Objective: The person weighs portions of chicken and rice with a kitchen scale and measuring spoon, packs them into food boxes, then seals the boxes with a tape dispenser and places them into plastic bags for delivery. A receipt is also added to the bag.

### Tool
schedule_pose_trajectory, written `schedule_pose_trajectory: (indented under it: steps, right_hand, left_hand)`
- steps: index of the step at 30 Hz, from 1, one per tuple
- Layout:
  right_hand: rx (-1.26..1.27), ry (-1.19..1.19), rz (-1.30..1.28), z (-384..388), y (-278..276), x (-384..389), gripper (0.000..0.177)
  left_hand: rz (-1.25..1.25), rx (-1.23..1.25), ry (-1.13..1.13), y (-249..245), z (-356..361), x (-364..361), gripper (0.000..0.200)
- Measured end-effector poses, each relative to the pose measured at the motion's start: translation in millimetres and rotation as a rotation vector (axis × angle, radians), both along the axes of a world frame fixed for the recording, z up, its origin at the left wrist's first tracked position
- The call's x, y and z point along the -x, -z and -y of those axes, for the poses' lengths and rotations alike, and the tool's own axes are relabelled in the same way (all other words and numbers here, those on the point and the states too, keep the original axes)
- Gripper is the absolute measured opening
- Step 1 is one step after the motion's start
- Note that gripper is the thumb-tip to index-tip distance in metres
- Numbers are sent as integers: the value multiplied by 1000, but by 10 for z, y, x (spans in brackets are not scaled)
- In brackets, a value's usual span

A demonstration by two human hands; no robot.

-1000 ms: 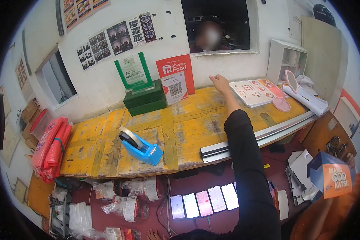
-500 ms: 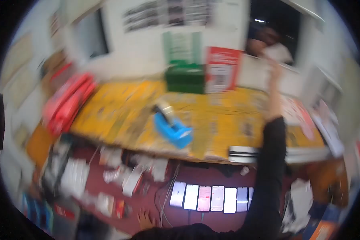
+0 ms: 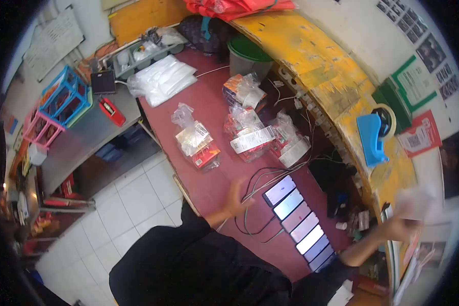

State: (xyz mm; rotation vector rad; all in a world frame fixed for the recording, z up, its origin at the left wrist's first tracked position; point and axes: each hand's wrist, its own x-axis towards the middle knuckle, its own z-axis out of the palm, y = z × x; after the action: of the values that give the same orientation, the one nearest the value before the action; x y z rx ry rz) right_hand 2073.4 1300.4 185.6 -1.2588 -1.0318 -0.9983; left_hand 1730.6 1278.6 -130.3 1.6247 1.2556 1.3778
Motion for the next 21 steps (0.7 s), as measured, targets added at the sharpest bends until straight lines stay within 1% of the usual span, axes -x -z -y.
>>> schedule_pose_trajectory:
  steps: [2,3,4,5,7,8,9,10,11,13,14,15,16,17,18,19,20,21]
  right_hand:
    - [284,-132,317,197,648,1293,17]
    - [416,-390,358,240,861,1835,15]
    - [661,-552,219,322,1193,2205,14]
    - [809,-755,25,407,1387,2524,15]
    - [1047,-804,-65,517,1624,2914,22]
    - [1036,-786,-89,540,1570,2964,22]
    - [1055,-949,-31,524,1425,3009,27]
    - [1069,-1110,30,502,1357,3058,32]
    - [1055,-1085,15,457,1386,3121,32]
    - [875,-737,-284,355,1473,3255,37]
    - [925,-825,-279,230,1539,3334,35]
    - [909,-785,-309,124,1671,3446,35]
    - [976,-1152,-705,19,1832,3582,32]
    - [971,-1526,-1098,-135,1948,3702,29]
    - [936,-1490,-1117,-278,2019,3819,29]
    - [798,-1400,-1169,-378,2092,3945,26]
    - [665,-1307,-1208,-488,2180,4055,24]
    - [639,-1271,-1228,-599,2302,4155,24]
  left_hand:
    - [447,-8,427,-774,44,-120,72]
    - [442,5,447,-1034,39,-89,72]
    - [550,-34,469,-1247,17,-25,67]
    - [658,-66,488,-1344,1,60,62]
    - [896,328,505,-1372,-95,297,50]
    - [971,479,537,-1241,-180,460,48]
    - [950,490,565,-1231,-244,650,48]
    - [925,528,713,-1220,-306,849,50]
    - [899,561,862,-1220,-402,1022,51]
    - [590,392,920,-1289,-609,1261,47]
    - [613,460,995,-1308,-743,1364,46]
    - [595,480,1040,-1314,-869,1438,46]
    - [692,619,1088,-1299,-989,1502,46]
    - [785,753,1129,-1293,-1158,1557,46]
    - [577,685,1006,-1272,-1322,1629,48]
    - [512,676,793,-1318,-1417,1670,50]
    - [280,214,576,-1361,-1510,1730,47]
    - [59,-246,344,-1499,-1591,1801,44]
